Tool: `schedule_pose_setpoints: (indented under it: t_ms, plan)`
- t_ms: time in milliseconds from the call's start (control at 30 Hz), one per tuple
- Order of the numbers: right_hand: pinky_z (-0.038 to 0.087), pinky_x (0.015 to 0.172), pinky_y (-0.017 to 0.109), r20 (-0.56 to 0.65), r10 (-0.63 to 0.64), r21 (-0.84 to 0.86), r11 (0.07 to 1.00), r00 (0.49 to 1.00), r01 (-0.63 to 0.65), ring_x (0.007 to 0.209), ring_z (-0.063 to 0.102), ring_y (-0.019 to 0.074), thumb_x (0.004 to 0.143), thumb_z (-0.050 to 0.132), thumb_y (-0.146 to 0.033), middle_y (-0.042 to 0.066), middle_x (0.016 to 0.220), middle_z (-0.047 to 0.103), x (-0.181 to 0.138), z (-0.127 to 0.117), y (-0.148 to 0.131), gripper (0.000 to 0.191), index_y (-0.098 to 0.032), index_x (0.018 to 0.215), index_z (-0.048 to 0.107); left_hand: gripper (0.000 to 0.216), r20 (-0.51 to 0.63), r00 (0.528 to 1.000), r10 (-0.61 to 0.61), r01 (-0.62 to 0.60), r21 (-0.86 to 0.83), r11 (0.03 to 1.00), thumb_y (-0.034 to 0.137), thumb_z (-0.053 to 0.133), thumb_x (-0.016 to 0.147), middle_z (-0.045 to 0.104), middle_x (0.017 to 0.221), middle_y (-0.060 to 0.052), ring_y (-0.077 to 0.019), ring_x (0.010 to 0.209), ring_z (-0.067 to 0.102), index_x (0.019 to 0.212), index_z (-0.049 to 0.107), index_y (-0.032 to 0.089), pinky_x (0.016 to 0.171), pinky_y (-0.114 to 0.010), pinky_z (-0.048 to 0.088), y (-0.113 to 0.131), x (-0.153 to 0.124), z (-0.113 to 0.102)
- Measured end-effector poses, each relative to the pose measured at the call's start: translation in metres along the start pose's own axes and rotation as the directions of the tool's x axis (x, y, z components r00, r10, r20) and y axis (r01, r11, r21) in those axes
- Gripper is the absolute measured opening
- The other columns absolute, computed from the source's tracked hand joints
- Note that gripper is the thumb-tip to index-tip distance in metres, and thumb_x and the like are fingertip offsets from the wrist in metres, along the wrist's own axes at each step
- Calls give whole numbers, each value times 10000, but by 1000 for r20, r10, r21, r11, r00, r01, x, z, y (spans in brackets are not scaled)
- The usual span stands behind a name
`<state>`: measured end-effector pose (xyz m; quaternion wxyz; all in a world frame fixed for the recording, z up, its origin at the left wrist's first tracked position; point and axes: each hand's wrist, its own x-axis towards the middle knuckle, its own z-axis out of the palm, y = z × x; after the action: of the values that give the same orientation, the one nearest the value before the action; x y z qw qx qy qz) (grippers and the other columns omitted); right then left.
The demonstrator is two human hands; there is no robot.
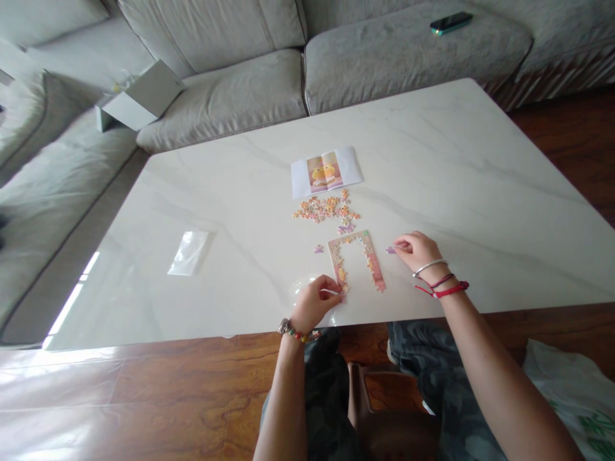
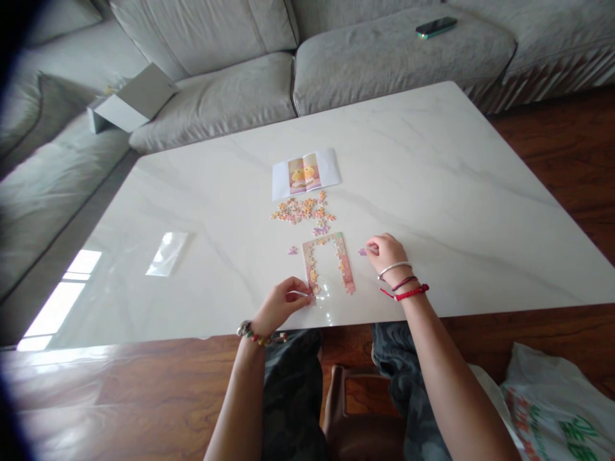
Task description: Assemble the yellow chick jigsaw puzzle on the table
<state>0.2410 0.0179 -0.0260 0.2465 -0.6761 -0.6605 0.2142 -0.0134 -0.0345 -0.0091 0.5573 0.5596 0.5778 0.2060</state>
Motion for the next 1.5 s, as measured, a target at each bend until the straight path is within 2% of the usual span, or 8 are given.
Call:
schedule_pose_setpoints:
  t_ms: [133, 267, 533, 667, 800, 1033, 1367, 1500]
  plan:
    - [441, 611, 246, -14, -20, -27, 999, 1000, 20, 616, 527, 125, 656, 529, -200, 44, 735, 557, 0, 4, 5, 143, -163, 770, 607, 223, -16, 1000, -14, 13, -67, 998, 317, 585, 642, 604, 848, -30, -122, 699, 598, 774, 499, 160, 622, -235, 461, 4, 0, -4]
    - [443, 611, 244, 25, -98, -26, 995, 995, 99, 629, 522, 126, 697, 494, -199, 38, 728, 546, -1, 5, 6, 125, -183, 749, 606, 212, -324, 946, 26, -66, -115, 991, 328, 539, 682, 596, 885, -39, -127, 738, 597, 809, 484, 167, 606, -218, 442, 9, 9, -9]
    - [442, 733, 329, -38, -252, -114, 963, 967, 246, 839, 540, 189, 733, 450, -198, 85, 960, 562, 9, 8, -14, 250, -215, 940, 589, 97, -631, 757, 170, 101, 369, 924, 260, 457, 739, 581, 823, -35, -133, 692, 579, 771, 519, 193, 622, -257, 420, 8, 50, -21]
    - [256, 907, 522, 190, -427, -165, 874, 884, 457, 1150, 359, 252, 718, 493, -195, 62, 1185, 485, 17, 16, -27, 382, -292, 1088, 505, 145, -605, 764, 223, 143, 496, 856, 279, 418, 769, 579, 804, -43, -163, 719, 555, 792, 538, 201, 644, -290, 416, 5, 57, -24]
    - [143, 915, 599, 296, -444, -140, 856, 846, 498, 1165, 351, 242, 726, 473, -184, 62, 1180, 500, 26, 24, -28, 413, -289, 1125, 469, 234, -530, 767, 363, 40, 603, 797, 227, 406, 781, 548, 1020, -72, -196, 928, 492, 981, 527, 221, 790, -350, 384, 10, 55, -24]
    - [185, 944, 556, 285, -470, -105, 851, 835, 515, 1146, 381, 239, 690, 498, -157, 68, 1159, 519, 32, 23, -21, 405, -239, 1087, 510, 351, -162, 926, 340, -129, 710, 692, 205, 515, 729, 511, 1164, 30, -265, 1141, 288, 1027, 516, 391, 866, -481, 268, 22, 68, -24]
    - [245, 964, 494, 267, -473, -41, 865, 840, 500, 1173, 344, 224, 745, 465, -235, 65, 1228, 454, 31, 26, -12, 364, -231, 1108, 496, 360, -131, 935, 330, -157, 681, 715, 254, 552, 706, 435, 1219, 35, -258, 1077, 326, 1032, 520, 404, 844, -455, 320, 22, 71, -31]
    - [304, 961, 413, 130, -471, -23, 878, 872, 478, 1191, 315, 203, 773, 428, -261, 76, 1268, 398, 37, 9, 4, 342, -217, 1105, 498, 393, -234, 884, 405, -202, 591, 781, 236, 546, 708, 351, 1267, -17, -215, 1050, 378, 1086, 497, 329, 877, -406, 353, 23, 75, -40]
